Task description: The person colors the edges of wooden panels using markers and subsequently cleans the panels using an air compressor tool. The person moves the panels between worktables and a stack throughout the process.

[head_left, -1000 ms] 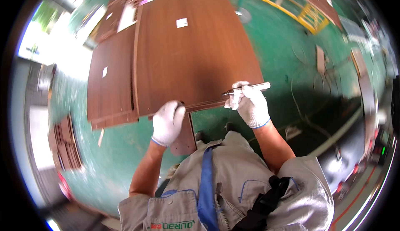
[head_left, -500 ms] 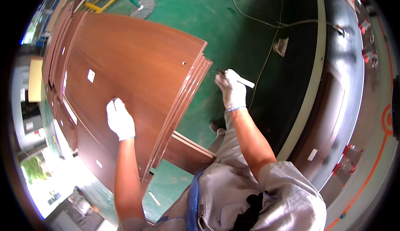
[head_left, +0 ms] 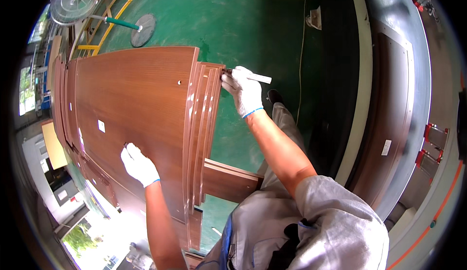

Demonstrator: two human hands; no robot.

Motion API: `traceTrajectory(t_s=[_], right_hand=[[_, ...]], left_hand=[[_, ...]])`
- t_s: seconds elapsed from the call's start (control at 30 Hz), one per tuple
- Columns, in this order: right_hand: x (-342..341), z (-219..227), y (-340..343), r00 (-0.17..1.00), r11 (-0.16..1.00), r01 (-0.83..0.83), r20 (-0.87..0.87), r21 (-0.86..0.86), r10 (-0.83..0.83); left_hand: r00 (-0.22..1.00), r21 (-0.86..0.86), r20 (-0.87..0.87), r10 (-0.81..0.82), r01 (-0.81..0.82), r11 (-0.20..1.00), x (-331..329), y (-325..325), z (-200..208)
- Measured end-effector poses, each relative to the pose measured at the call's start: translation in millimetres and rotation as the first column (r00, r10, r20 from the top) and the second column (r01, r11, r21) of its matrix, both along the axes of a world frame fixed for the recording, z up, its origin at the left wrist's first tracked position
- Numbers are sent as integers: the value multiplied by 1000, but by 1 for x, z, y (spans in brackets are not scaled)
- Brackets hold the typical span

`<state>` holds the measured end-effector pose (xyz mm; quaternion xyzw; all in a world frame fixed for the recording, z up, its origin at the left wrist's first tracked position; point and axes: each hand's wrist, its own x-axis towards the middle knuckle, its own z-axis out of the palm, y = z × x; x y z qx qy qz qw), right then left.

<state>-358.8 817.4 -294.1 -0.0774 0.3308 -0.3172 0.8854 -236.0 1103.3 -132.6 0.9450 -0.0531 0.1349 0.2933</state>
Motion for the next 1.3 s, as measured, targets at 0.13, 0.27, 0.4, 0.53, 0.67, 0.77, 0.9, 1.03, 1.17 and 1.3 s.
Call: traceTrajectory(t_s=[0.13, 0.27, 0.4, 0.53, 0.67, 0.77, 0.9, 1.03, 1.17, 1.3], right_hand=[[4, 4, -4, 999, 1000, -4, -51, 23, 5], [5, 1, -9, 994, 998, -57, -94, -26, 54], [5, 1, -8, 992, 997, -66, -107, -49, 61], [7, 2, -7, 993, 998, -42, -116, -53, 35], [8, 4, -7, 990, 997, -42, -141, -67, 32], [10, 5, -8, 988, 996, -38, -155, -79, 25], [10, 3, -5, 988, 995, -27, -157, -95, 12], [10, 1, -8, 985, 993, -31, -173, -112, 12], [9, 8, -11, 983, 993, -60, -181, -105, 40], [8, 7, -12, 983, 991, -62, -176, -115, 41]], left_hand=[[999, 58, 20, -27, 25, 998, 3, 4, -1], [1000, 66, 6, -12, 12, 998, 4, 3, -4], [999, 40, 11, -33, 32, 999, 4, 6, -5], [1000, 1, 10, -29, 29, 1000, 1, 3, -5], [998, 0, 50, -35, 35, 999, 0, -1, -5], [998, 1, 55, -33, 33, 999, 0, -1, -5], [999, 80, 33, -42, 39, 996, 5, 7, -6], [1000, 47, 1, -16, 16, 999, 2, 0, -2], [1000, 35, 0, -11, 11, 999, 2, 4, -3], [1000, 33, 12, -20, 20, 999, 0, 0, -1]])
